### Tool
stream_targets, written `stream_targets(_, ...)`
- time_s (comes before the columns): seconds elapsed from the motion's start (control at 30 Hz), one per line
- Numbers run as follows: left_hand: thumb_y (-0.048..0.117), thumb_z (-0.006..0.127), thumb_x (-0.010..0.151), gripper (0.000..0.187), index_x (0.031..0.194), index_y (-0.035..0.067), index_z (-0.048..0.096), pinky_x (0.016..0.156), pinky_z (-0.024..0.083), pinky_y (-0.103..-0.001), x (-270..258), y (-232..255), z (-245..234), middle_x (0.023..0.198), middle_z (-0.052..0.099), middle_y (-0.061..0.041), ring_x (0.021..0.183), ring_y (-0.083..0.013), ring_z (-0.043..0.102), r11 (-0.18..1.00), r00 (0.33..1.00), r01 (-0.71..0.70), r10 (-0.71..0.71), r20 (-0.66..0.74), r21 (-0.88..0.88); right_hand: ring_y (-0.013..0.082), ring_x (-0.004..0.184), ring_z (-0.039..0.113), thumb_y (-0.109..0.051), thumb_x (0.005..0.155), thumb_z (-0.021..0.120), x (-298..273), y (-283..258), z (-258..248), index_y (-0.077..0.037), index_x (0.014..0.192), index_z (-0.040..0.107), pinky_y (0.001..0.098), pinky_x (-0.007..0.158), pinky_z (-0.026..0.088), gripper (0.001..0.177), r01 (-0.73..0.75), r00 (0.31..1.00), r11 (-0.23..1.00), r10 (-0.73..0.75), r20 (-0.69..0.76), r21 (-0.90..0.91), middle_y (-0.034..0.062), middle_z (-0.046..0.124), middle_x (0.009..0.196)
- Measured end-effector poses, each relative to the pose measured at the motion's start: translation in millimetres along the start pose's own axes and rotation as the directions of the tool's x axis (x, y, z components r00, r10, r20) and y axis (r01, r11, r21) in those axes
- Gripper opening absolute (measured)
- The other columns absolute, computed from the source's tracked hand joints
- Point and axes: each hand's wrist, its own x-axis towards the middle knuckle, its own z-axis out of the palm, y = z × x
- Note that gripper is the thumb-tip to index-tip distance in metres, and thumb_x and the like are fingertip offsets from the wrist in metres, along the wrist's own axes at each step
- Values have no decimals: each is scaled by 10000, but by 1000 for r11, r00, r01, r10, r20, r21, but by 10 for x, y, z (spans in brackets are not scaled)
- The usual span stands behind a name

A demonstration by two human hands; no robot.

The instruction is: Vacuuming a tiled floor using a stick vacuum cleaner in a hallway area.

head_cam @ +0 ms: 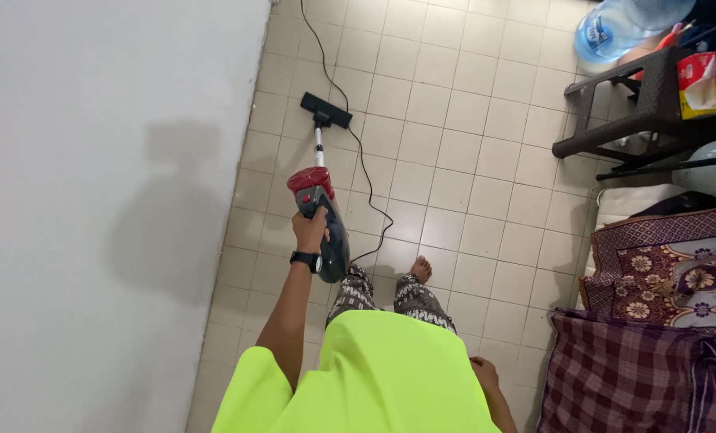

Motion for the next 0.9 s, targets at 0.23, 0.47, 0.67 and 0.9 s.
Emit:
stream_targets(0.23,81,665,808,187,667,71,544,343,368,-307,-768,-86,-132,503,470,-49,352,-155,409,998,998,57,-57,18,-25,285,1126,703,-366,855,668,-37,-310,-422,-98,1238,775,403,964,519,479,27,1000,999,-27,-2,-41,91,772,1252)
stream_targets(0.47,81,707,832,197,696,86,565,382,405,-281,-1448,25,-224,520,522,-51,361,-156,455,990,990,140,-140,21,-6,294,1126,666,-263,904,635,-376,-763,-810,-85,1227,755,413,968,511,389,41,999,999,-41,3,-13,105,741,1268)
stream_targets(0.67,66,707,847,216,701,97,551,368,410,-276,-1506,-117,-76,509,515,-38,351,-143,456,994,992,108,-105,74,-27,278,1006,682,-194,900,587,-391,-718,-927,-67,1133,789,400,849,526,334,53,999,997,-54,6,56,112,770,1157)
stream_targets(0.9,79,694,831,237,675,96,516,344,356,-291,-917,-233,373,502,464,-32,359,-136,410,997,995,64,-60,82,-47,252,944,699,-159,882,566,-450,-435,-809,-80,1159,793,374,839,525,366,-9,999,990,14,-31,140,97,787,1116)
